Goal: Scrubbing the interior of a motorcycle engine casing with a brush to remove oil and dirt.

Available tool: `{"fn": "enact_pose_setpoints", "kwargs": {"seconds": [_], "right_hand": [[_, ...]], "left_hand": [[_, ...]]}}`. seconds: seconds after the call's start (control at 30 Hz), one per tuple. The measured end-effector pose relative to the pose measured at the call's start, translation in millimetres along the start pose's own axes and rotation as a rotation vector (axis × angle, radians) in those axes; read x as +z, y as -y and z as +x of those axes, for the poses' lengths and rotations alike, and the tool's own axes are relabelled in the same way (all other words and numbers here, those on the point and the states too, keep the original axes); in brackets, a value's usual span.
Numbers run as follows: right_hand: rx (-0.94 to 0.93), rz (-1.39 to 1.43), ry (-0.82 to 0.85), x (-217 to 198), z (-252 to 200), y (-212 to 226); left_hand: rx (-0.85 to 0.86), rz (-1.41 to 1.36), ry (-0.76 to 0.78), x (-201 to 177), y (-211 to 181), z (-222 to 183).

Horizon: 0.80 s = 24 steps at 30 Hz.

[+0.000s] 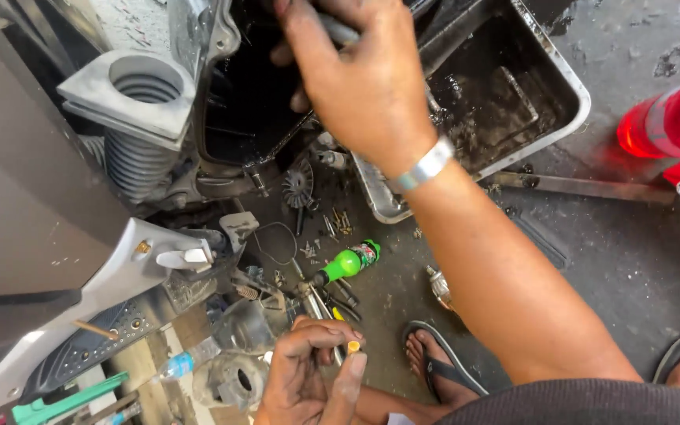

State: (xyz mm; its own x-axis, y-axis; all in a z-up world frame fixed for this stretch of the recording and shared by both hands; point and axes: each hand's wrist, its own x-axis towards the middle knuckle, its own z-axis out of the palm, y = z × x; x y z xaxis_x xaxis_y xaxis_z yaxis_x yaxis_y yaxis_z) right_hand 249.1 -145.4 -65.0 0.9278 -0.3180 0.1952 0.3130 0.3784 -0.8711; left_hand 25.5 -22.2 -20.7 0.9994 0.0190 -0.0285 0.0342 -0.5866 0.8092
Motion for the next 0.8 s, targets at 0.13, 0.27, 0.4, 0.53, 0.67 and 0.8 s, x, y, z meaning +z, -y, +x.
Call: {"fn": "enact_pose_setpoints", "kwargs": {"seconds": [0.13,0.27,0.4,0.53,0.67,0.8], "right_hand": [[0.042,0.239,0.024,-4.5,2.8,9.9],[-0.080,-0.037,0.064,-3.8,1.5,15.4],[-0.257,-0.377,0.136,-4.8,5.2,-2.2],[-0.071,0.045,0.096,-5.7,-1.7,21.0],[-0.370,-0.284,0.072,-11.7,-5.6,20.2],[-0.267,-0.168,-0.006,-15.8,-11.6,14.9]], "left_hand": [[-0.017,0.017,0.019,-2.1,6.1,0.2],[0.004,0.004,0.001,-1.7,4.0,-0.2],[-0.042,0.001,0.037,-5.5,15.4,-5.0],[-0.026,0.018,0.040,-2.8,8.1,0.0],[0.059,-0.010,-0.066,-0.5,4.0,-3.1],[-0.045,0.018,-0.107,2.2,1.2,-4.6]]}}
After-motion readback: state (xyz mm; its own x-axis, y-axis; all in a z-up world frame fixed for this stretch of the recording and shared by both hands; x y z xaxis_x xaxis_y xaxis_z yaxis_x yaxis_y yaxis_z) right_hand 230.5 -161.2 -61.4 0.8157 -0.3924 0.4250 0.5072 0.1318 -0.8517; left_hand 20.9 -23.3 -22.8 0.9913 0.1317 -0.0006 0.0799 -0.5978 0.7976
